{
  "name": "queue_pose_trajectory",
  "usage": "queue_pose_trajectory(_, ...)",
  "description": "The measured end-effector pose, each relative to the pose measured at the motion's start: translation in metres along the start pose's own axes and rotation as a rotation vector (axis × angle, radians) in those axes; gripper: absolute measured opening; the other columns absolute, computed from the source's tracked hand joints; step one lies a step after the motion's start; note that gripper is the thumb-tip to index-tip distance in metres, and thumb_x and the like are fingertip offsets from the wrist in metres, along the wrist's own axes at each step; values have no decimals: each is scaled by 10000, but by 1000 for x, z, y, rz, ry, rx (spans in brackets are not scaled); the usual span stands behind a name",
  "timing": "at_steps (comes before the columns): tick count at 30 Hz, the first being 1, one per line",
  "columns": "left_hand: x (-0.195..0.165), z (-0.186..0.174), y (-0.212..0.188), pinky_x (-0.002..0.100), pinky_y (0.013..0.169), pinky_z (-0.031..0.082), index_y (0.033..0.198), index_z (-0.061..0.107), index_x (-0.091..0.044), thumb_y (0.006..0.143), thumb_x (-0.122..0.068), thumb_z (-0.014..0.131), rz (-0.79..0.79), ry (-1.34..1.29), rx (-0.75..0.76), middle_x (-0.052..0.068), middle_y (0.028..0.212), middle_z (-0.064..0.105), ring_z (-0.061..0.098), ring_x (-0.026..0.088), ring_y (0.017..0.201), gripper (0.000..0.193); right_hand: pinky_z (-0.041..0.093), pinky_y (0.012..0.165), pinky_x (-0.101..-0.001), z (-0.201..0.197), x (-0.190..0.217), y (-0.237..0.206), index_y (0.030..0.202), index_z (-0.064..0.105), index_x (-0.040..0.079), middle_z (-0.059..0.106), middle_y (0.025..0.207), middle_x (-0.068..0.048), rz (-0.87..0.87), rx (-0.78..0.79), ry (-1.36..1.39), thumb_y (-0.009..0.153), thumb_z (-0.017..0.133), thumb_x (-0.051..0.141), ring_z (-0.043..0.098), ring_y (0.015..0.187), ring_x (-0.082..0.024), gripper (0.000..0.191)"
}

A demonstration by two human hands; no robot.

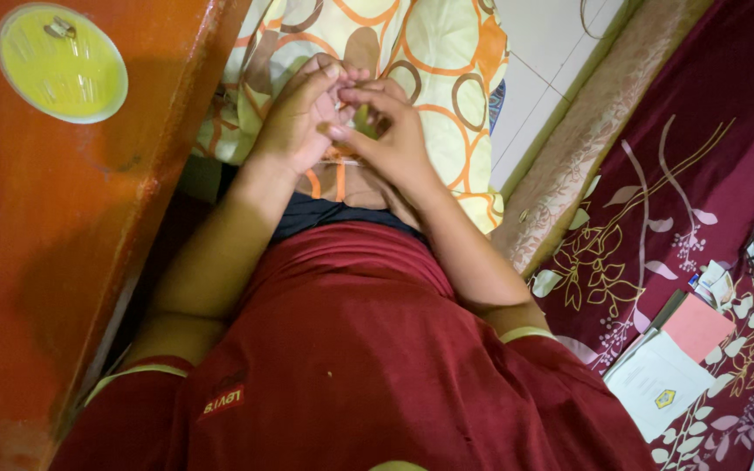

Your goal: The person sits on the floor beside a bed and threads a needle from a spool of thread. They then sew a torn seam on a patterned pillow cover, pulling the needle and thread through the fabric and adjusting the cover as they stitch.

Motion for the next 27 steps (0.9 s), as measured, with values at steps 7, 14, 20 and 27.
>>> queue_pose_trajectory(7, -5, 1, 1, 412, 1106, 446, 1032, 584, -89, 1029, -169, 622, 113, 2, 86, 97, 1119, 648, 572, 247, 1227, 88, 481, 886, -235, 3, -5, -2, 1025, 743, 52, 680, 1043, -12, 206, 75, 297, 961, 717, 49, 594, 961, -97, 69)
queue_pose_trajectory(14, 13, 9, 2, 405, 1135, 393, 980, 585, -55, 1045, -154, 601, 94, 64, 124, 74, 1063, 643, 542, 239, 1313, 119, 433, 746, -224, 6, -8, 8, 1046, 761, -3, 642, 958, 17, 203, -76, 213, 926, 776, 36, 526, 808, -62, 127)
queue_pose_trajectory(20, 5, 1, 6, 404, 993, 469, 947, 578, -71, 988, -90, 617, 62, -51, 40, 101, 1024, 658, 608, 217, 1018, 60, 539, 879, -229, -5, -17, 3, 1035, 758, 15, 755, 997, -15, 325, 46, 531, 969, 747, 74, 671, 919, -78, 89)
queue_pose_trajectory(27, -16, -11, 6, 429, 1165, 489, 1017, 551, -63, 1000, -63, 639, 144, -168, 16, 88, 1026, 617, 565, 159, 901, 90, 483, 739, -267, -61, -25, -11, 990, 748, 25, 720, 923, -34, 425, 119, 670, 980, 724, 54, 605, 790, -116, 39)
Point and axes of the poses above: each hand's wrist, its own y-axis towards the middle knuckle, its own z-axis out of the palm, x = y × z, the point moved 3 cm from there along y, towards the middle knuckle
